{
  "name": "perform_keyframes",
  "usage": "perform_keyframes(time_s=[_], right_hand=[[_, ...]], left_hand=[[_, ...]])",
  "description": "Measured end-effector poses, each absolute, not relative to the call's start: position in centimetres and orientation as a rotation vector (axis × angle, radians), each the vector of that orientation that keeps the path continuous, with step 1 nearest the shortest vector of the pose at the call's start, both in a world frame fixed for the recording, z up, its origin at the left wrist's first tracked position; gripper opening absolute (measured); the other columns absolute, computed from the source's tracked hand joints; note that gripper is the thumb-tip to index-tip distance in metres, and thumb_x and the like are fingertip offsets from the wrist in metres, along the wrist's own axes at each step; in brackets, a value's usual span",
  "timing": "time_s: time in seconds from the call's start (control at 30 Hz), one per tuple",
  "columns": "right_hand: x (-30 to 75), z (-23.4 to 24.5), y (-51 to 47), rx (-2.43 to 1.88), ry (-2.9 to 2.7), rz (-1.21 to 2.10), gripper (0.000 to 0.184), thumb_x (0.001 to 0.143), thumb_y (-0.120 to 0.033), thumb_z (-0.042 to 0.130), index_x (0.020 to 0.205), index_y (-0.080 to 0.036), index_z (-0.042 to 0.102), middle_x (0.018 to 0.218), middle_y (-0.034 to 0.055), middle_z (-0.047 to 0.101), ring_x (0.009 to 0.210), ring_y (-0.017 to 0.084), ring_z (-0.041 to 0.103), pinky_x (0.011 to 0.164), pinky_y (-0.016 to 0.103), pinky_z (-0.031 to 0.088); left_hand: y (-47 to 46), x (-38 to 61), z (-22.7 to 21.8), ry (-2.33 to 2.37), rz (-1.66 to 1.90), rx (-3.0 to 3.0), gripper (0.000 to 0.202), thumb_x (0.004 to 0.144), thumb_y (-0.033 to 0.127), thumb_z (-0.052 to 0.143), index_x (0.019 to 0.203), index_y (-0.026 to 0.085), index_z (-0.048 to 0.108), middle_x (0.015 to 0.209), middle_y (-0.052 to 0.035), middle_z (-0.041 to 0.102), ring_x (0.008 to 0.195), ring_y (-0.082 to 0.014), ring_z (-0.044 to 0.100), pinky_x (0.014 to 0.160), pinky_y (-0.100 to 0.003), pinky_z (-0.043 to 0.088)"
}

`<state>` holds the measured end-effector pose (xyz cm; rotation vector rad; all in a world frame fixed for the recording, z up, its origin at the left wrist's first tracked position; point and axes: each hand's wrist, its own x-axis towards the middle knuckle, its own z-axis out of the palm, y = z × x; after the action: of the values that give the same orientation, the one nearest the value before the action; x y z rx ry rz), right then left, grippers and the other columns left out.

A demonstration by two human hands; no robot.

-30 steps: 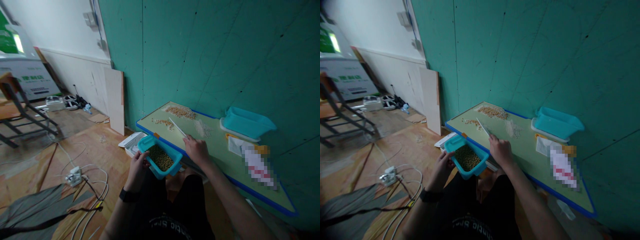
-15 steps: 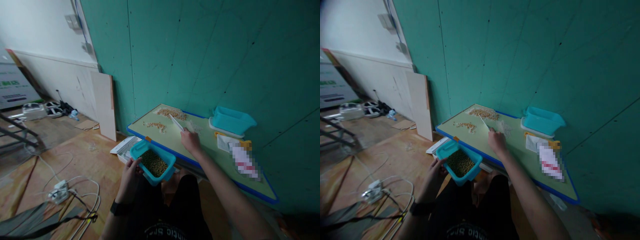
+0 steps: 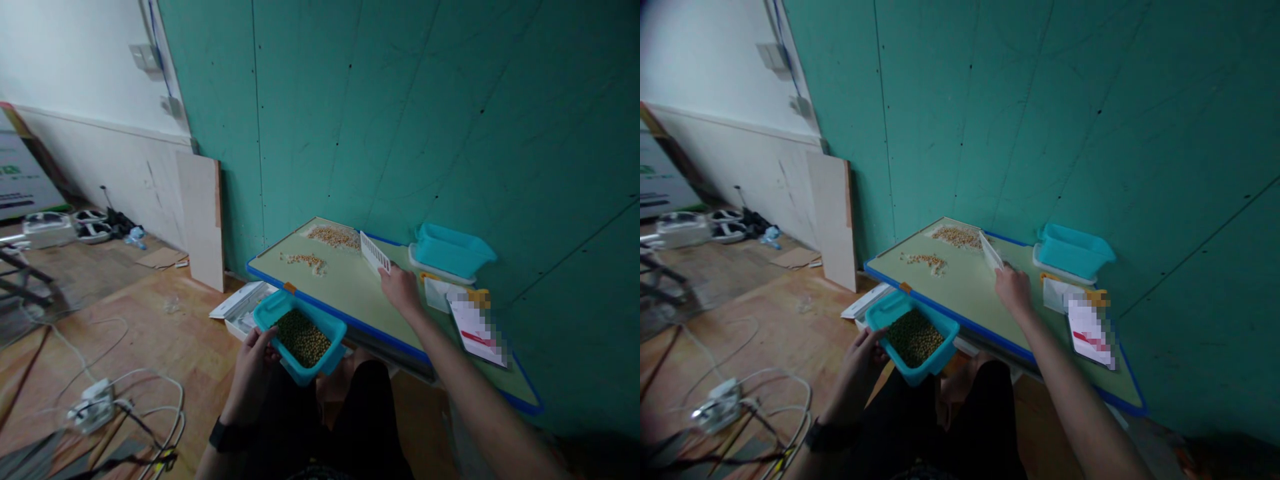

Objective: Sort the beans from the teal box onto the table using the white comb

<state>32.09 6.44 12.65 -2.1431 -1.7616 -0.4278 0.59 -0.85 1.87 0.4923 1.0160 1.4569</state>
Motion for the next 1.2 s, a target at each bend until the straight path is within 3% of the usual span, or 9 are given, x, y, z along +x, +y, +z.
perform_keyframes(time_s=[0.2,0.47,0.93,1.2], right_hand=[[28.1,14.6,10.2,-1.995,-1.654,-0.218,0.032,0.099,-0.031,0.056,0.114,-0.011,0.075,0.112,0.0200,0.077,0.101,0.026,0.074,0.081,0.029,0.051],[23.5,12.5,11.5,-1.925,-1.702,-0.071,0.033,0.100,-0.031,0.054,0.114,-0.009,0.075,0.113,0.0205,0.076,0.103,0.025,0.074,0.082,0.025,0.051],[26.9,12.3,10.2,-2.056,-1.517,-0.074,0.031,0.097,-0.028,0.057,0.107,-0.006,0.077,0.108,0.0228,0.077,0.100,0.026,0.075,0.078,0.027,0.050],[31.8,11.7,9.0,-2.049,-1.354,-0.109,0.031,0.092,-0.028,0.060,0.104,-0.004,0.076,0.107,0.0248,0.076,0.100,0.032,0.074,0.081,0.033,0.051]], left_hand=[[-0.7,0.5,1.7,0.993,1.458,0.503,0.043,0.058,0.033,0.091,0.065,0.022,0.050,0.049,0.0095,0.046,0.040,-0.0062,0.042,0.041,-0.017,0.034],[-0.6,0.3,1.7,0.998,1.469,0.522,0.043,0.056,0.035,0.091,0.065,0.023,0.050,0.049,0.0095,0.045,0.040,-0.0069,0.043,0.042,-0.019,0.036],[-0.6,0.5,0.8,0.969,1.474,0.477,0.045,0.058,0.037,0.094,0.067,0.021,0.052,0.051,0.0095,0.048,0.041,-0.0052,0.044,0.043,-0.016,0.039],[-0.9,1.0,1.3,0.964,1.465,0.467,0.043,0.056,0.036,0.093,0.072,0.020,0.056,0.050,0.0099,0.048,0.041,-0.0056,0.044,0.042,-0.016,0.037]])
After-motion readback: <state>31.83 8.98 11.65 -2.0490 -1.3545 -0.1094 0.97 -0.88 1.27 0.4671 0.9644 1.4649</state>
